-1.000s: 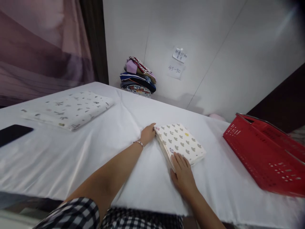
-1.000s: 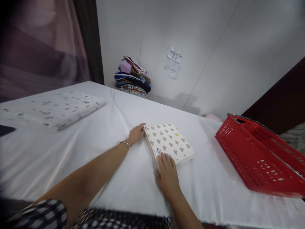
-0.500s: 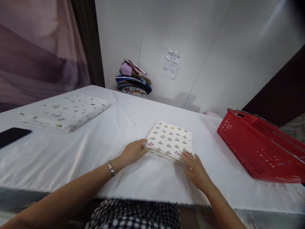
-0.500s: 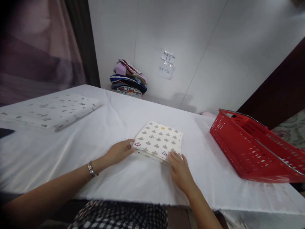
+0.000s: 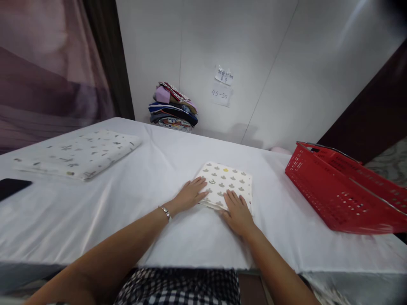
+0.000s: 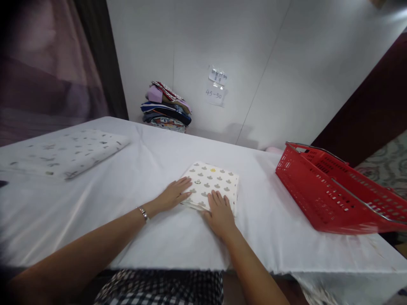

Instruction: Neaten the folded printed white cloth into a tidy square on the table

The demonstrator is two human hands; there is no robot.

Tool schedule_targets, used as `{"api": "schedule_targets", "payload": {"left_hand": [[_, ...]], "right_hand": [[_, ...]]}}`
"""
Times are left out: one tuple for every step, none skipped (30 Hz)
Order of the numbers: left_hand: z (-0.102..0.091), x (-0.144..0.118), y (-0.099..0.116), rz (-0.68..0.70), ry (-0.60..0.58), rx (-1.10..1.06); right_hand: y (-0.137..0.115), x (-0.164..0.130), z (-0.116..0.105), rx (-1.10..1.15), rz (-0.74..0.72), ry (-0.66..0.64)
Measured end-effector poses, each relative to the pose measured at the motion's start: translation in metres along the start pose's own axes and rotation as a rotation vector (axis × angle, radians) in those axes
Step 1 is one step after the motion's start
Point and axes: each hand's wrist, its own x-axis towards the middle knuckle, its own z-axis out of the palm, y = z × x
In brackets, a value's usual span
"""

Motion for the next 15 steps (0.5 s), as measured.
{"api": "schedule_targets", "payload": {"left_hand": [[0.001,0.000,-0.002,0.010,0.015,-0.005],[0.002,0.000,-0.003,0.020,0.029,-0.012],[0.004,0.001,-0.005,0.029,0.042,-0.024],[0.005,0.001,-0.007,0.037,0.052,-0.041],[0.006,0.002,-0.008,0.041,0.062,-0.065],[0.007,0.003,-0.009,0.040,0.067,-0.096],[0.006,0.004,-0.009,0.030,0.069,-0.136],[0.006,0.005,-0.009,0.002,0.076,-0.184],[0.004,0.007,-0.008,-0.050,0.090,-0.236],[0.001,0.009,-0.008,-0.122,0.113,-0.284],[-0.001,0.012,-0.007,-0.203,0.141,-0.320],[-0.004,0.015,-0.006,-0.279,0.173,-0.342],[-0.007,0.019,-0.006,-0.343,0.197,-0.346],[-0.009,0.023,-0.005,-0.391,0.199,-0.336],[-0.011,0.026,-0.005,-0.423,0.183,-0.317]], "right_hand": [[0.000,-0.003,-0.001,-0.008,0.001,0.014],[0.001,-0.007,-0.001,-0.014,0.005,0.029],[0.002,-0.012,-0.001,-0.017,0.011,0.047],[0.004,-0.017,-0.001,-0.016,0.020,0.069],[0.007,-0.024,0.001,-0.013,0.029,0.092],[0.011,-0.030,0.002,-0.005,0.041,0.116],[0.016,-0.036,0.005,0.009,0.058,0.139],[0.021,-0.043,0.007,0.032,0.080,0.162],[0.025,-0.048,0.009,0.068,0.109,0.186],[0.030,-0.052,0.011,0.118,0.144,0.211],[0.035,-0.055,0.013,0.187,0.189,0.245],[0.039,-0.056,0.014,0.272,0.246,0.284],[0.043,-0.055,0.015,0.369,0.313,0.324],[0.047,-0.052,0.014,0.470,0.383,0.353],[0.050,-0.048,0.012,0.569,0.451,0.375]]}}
